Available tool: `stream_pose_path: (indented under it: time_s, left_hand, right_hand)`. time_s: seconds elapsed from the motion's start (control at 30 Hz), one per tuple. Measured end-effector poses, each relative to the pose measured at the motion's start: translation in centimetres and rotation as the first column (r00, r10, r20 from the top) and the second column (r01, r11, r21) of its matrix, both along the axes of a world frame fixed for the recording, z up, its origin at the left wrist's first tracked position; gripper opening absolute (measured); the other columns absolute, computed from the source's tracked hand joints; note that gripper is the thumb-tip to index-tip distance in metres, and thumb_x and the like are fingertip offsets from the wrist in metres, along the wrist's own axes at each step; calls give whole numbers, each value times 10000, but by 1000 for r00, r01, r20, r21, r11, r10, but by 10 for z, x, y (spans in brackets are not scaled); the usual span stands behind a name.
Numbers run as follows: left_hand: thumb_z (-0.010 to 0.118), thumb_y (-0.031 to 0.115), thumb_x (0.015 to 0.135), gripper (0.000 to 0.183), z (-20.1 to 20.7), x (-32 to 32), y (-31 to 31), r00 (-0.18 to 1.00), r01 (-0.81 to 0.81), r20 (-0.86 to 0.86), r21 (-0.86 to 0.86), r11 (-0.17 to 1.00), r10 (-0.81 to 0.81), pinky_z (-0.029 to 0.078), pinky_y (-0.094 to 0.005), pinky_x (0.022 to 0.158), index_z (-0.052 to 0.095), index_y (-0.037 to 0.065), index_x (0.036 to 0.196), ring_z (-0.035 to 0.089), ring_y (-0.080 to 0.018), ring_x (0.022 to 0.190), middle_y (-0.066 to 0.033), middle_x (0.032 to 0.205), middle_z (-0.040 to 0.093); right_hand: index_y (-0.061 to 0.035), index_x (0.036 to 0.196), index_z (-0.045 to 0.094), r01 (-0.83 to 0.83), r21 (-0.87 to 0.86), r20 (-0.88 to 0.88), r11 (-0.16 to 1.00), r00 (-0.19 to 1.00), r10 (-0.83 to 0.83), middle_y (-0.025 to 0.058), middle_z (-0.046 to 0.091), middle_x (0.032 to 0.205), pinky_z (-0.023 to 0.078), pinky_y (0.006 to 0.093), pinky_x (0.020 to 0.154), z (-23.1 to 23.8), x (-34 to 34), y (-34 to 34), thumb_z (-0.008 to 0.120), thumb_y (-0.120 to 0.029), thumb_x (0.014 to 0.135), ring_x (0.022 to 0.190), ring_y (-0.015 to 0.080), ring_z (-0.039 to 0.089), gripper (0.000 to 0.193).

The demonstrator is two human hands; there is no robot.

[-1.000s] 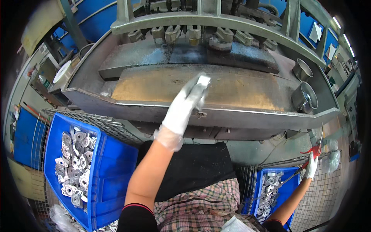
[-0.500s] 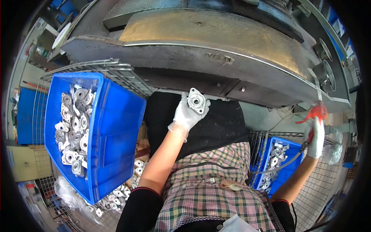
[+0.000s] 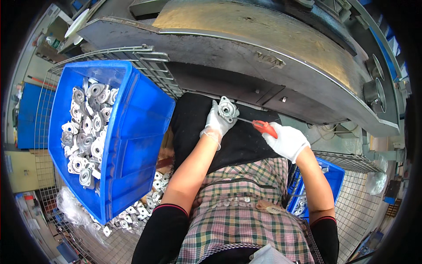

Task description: Using an air gun to clean debris from metal components and placing them on a machine for processing.

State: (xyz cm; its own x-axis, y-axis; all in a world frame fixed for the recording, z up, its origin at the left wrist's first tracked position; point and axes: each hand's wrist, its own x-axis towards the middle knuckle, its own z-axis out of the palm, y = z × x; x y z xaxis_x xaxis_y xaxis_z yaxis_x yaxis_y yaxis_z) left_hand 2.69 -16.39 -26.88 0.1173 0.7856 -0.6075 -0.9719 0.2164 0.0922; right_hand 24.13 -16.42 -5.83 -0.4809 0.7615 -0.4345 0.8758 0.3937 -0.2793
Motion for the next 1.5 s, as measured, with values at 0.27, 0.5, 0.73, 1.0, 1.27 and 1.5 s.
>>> stream_pose_path:
  time_s: [0.27,0.5,0.73,1.0,1.27,1.5]
  left_hand:
    - [273,656,959,681,5,1,5,1000,-6,-21,-63,998,4,483,-467,879,577,92,1191,601,-333,984,-147,1093,634]
    - [271,676,947,693,7,1,5,999,-30,22,-59,998,32,463,-483,945,573,114,1217,593,-331,1041,-138,1126,631]
    - [260,689,942,705,8,1,5,999,-18,29,-41,999,20,458,-510,958,563,125,1238,592,-328,1059,-134,1159,624]
    - [247,690,944,706,1,-2,3,999,-27,46,-1,1000,27,484,-499,915,572,131,1227,593,-330,1058,-134,1150,628]
    - [315,658,938,662,11,2,6,994,-29,107,-19,999,31,352,-486,1058,473,185,1373,447,-274,1293,-77,1385,507]
    - [256,685,945,709,-129,-28,14,787,-240,598,64,969,155,474,-491,916,561,113,1233,596,-327,1053,-146,1149,630]
  right_hand:
    - [-78,1077,559,-88,-4,113,996,990,88,185,684,901,515,477,777,7,-24,8,485,-398,918,850,383,662,365]
    - [-66,1069,566,-123,0,135,992,983,122,179,686,902,520,466,769,9,-34,8,490,-376,914,846,373,667,355]
    - [-66,1045,579,-143,24,139,989,981,138,174,689,892,522,469,753,10,-41,6,487,-365,911,834,369,670,340]
    - [-62,1048,580,-140,30,159,990,978,133,177,689,902,516,470,767,16,-41,7,486,-369,909,846,374,667,349]
    - [-56,1046,579,-87,21,194,996,978,81,181,688,908,512,465,780,18,-33,11,481,-372,909,853,372,666,358]
    - [-55,1048,575,-130,11,178,991,976,126,182,686,899,510,467,778,21,-44,9,476,-372,912,849,372,665,358]
